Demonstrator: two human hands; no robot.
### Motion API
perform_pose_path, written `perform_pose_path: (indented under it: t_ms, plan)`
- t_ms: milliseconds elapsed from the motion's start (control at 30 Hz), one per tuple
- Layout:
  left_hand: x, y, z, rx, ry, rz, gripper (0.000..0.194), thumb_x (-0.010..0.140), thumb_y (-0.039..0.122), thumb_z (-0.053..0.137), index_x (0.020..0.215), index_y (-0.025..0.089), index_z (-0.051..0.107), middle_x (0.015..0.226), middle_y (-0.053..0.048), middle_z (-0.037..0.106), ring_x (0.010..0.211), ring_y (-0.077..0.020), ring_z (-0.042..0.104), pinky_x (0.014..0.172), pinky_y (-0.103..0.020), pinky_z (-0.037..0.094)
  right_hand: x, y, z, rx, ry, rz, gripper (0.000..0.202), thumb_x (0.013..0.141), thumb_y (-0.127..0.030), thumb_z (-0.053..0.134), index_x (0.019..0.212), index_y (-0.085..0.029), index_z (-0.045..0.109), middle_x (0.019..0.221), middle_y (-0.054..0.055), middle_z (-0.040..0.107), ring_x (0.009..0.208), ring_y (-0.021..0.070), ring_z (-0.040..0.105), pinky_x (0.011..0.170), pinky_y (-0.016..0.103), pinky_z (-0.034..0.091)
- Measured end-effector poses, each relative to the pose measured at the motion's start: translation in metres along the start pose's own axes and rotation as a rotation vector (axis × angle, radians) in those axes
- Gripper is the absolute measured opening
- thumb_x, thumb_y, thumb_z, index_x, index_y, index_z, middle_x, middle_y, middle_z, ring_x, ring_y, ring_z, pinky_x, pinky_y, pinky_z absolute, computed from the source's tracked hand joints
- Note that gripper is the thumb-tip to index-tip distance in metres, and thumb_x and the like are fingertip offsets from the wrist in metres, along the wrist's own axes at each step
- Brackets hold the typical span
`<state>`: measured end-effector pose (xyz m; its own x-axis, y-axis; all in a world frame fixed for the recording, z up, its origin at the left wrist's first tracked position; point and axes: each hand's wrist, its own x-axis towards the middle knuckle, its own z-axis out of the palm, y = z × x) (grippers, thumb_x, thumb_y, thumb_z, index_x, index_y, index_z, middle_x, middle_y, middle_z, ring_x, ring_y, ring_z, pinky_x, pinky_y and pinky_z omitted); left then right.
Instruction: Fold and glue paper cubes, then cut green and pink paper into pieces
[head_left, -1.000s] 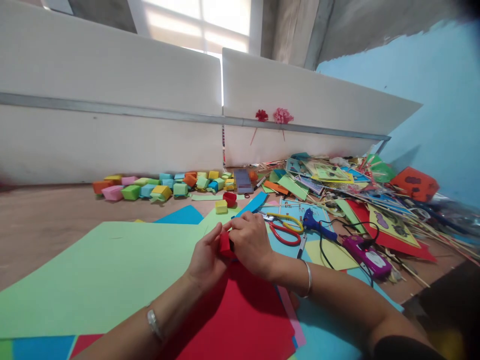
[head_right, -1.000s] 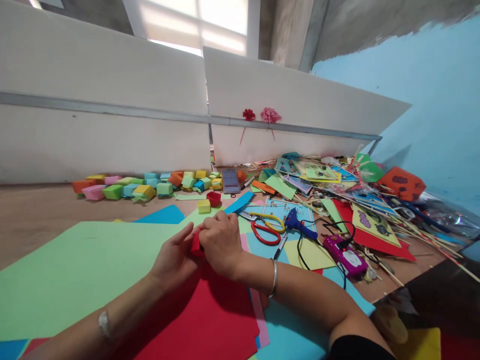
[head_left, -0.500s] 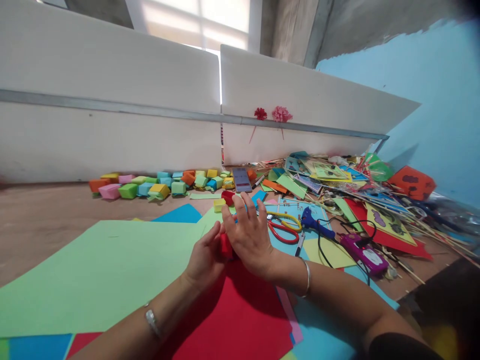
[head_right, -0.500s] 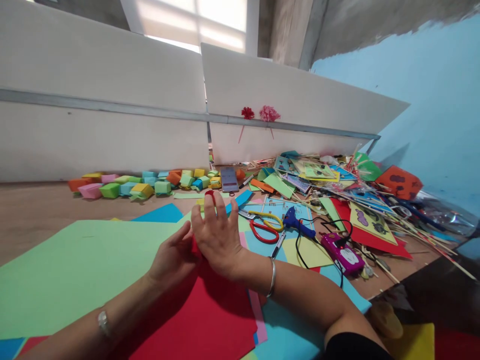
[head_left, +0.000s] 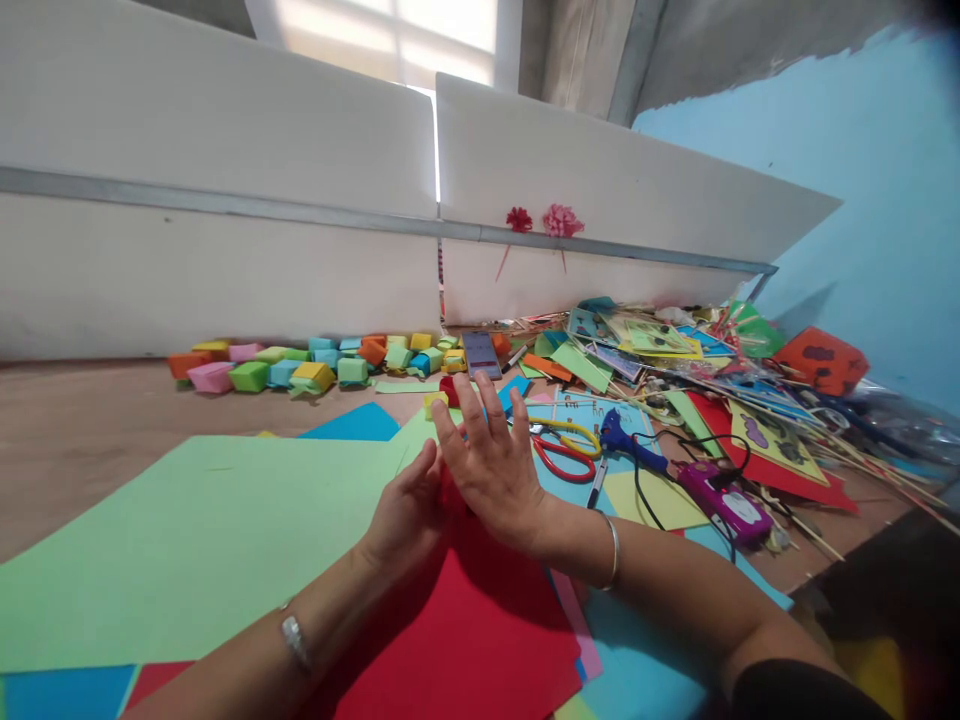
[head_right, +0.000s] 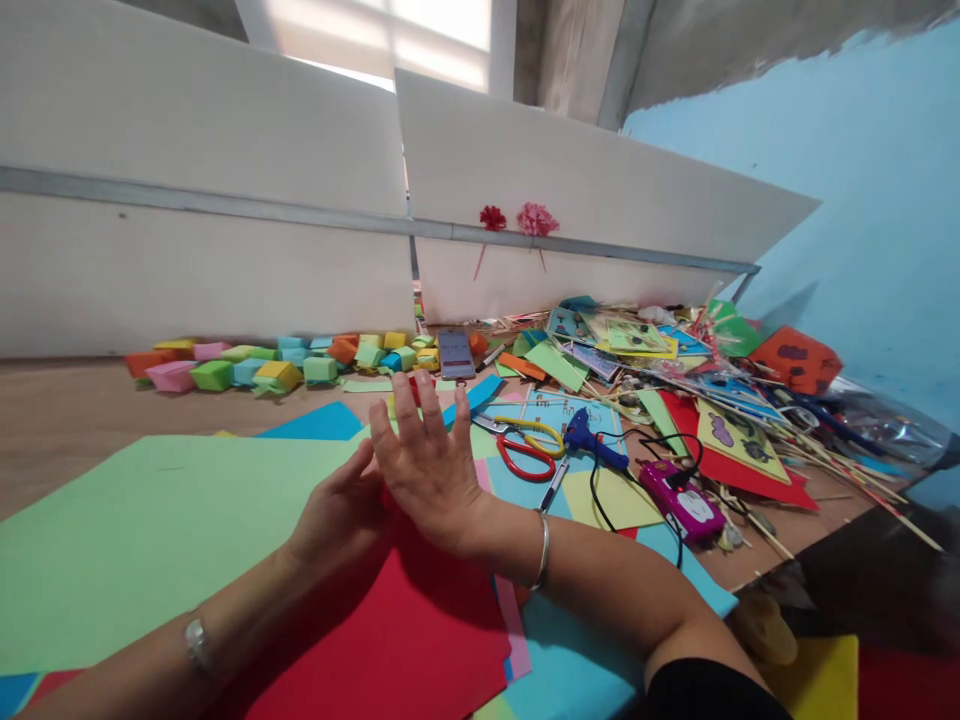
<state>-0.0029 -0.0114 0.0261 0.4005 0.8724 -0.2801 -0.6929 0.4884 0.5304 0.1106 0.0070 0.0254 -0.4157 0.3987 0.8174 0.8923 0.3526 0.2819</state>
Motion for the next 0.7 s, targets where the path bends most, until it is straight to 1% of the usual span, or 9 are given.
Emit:
perform_pose_path:
  t_ms: [67, 200, 267, 333, 400, 467, 567, 633, 700]
  plan:
    - [0.000, 0.000, 0.000, -0.012, -0.017, 0.000, 0.046, 0.099, 0.039, 0.041, 0.135, 0.017, 0.059, 0.110, -0.008, 0.077, 0.112, -0.0250, 0.067, 0.102, -0.038, 0.047, -0.001, 0.001, 0.000, 0.004, 0.015, -0.009, 0.036, 0.098, -0.017, 0.048, 0.134, -0.016, 0.048, 0.151, 0.017, 0.044, 0.147, 0.0342, 0.025, 0.112, 0.061, 0.028]
    - [0.000, 0.003, -0.001, -0.017, -0.053, -0.016, 0.047, 0.100, 0.044, 0.039, 0.133, 0.019, 0.061, 0.113, -0.007, 0.076, 0.118, -0.0253, 0.065, 0.104, -0.038, 0.046, -0.001, 0.003, -0.003, 0.064, -0.055, -0.038, 0.039, 0.097, -0.017, 0.050, 0.136, -0.022, 0.048, 0.155, 0.016, 0.040, 0.148, 0.0333, 0.024, 0.114, 0.062, 0.025]
    - [0.000, 0.006, -0.002, 0.009, -0.081, -0.033, 0.049, 0.100, 0.048, 0.038, 0.129, 0.017, 0.063, 0.111, -0.009, 0.076, 0.117, -0.0263, 0.065, 0.103, -0.039, 0.047, 0.000, 0.005, -0.005, 0.078, -0.071, -0.046, 0.038, 0.097, -0.017, 0.050, 0.135, -0.024, 0.049, 0.155, 0.016, 0.040, 0.148, 0.0331, 0.025, 0.113, 0.063, 0.025]
    - [0.001, 0.009, -0.004, 0.035, -0.094, -0.026, 0.050, 0.099, 0.049, 0.039, 0.124, 0.015, 0.066, 0.106, -0.010, 0.077, 0.112, -0.0267, 0.068, 0.100, -0.038, 0.049, 0.001, 0.006, -0.006, 0.069, -0.056, -0.049, 0.035, 0.098, -0.018, 0.050, 0.132, -0.025, 0.054, 0.153, 0.015, 0.043, 0.146, 0.0329, 0.029, 0.113, 0.062, 0.027]
    - [0.002, 0.011, -0.007, 0.046, -0.091, -0.002, 0.046, 0.098, 0.048, 0.043, 0.118, 0.014, 0.068, 0.099, -0.011, 0.077, 0.105, -0.0265, 0.070, 0.097, -0.038, 0.051, 0.003, 0.008, -0.006, 0.073, -0.044, -0.066, 0.028, 0.099, -0.021, 0.049, 0.124, -0.025, 0.061, 0.150, 0.014, 0.048, 0.144, 0.0329, 0.033, 0.112, 0.060, 0.029]
    - [0.003, 0.012, -0.008, 0.051, -0.101, 0.018, 0.044, 0.096, 0.047, 0.048, 0.117, 0.013, 0.067, 0.096, -0.011, 0.077, 0.100, -0.0271, 0.071, 0.095, -0.039, 0.052, 0.004, 0.010, -0.007, 0.108, -0.056, -0.105, 0.022, 0.099, -0.022, 0.049, 0.107, -0.024, 0.069, 0.148, 0.011, 0.050, 0.142, 0.0331, 0.036, 0.111, 0.058, 0.031]
    - [0.004, 0.013, -0.007, 0.092, -0.125, 0.054, 0.049, 0.091, 0.051, 0.055, 0.120, 0.012, 0.064, 0.096, -0.012, 0.076, 0.095, -0.0280, 0.072, 0.091, -0.042, 0.055, 0.007, 0.012, -0.010, 0.162, -0.126, -0.166, 0.027, 0.098, -0.020, 0.049, 0.085, -0.022, 0.072, 0.148, 0.007, 0.051, 0.141, 0.0327, 0.037, 0.109, 0.059, 0.030]
    - [0.004, 0.012, -0.007, 0.125, -0.118, 0.092, 0.050, 0.087, 0.052, 0.061, 0.119, 0.012, 0.064, 0.096, -0.012, 0.075, 0.091, -0.0263, 0.072, 0.087, -0.040, 0.057, 0.010, 0.015, -0.013, 0.165, -0.185, -0.157, 0.028, 0.097, -0.019, 0.049, 0.082, -0.022, 0.073, 0.147, 0.007, 0.052, 0.139, 0.0327, 0.038, 0.109, 0.059, 0.031]
    - [0.005, 0.010, -0.006, 0.142, -0.095, 0.140, 0.048, 0.082, 0.050, 0.069, 0.113, 0.014, 0.066, 0.097, -0.010, 0.075, 0.090, -0.0237, 0.072, 0.085, -0.036, 0.058, 0.016, 0.021, -0.018, 0.146, -0.256, -0.086, 0.027, 0.097, -0.018, 0.050, 0.085, -0.020, 0.075, 0.147, 0.010, 0.052, 0.137, 0.0336, 0.040, 0.107, 0.059, 0.033]
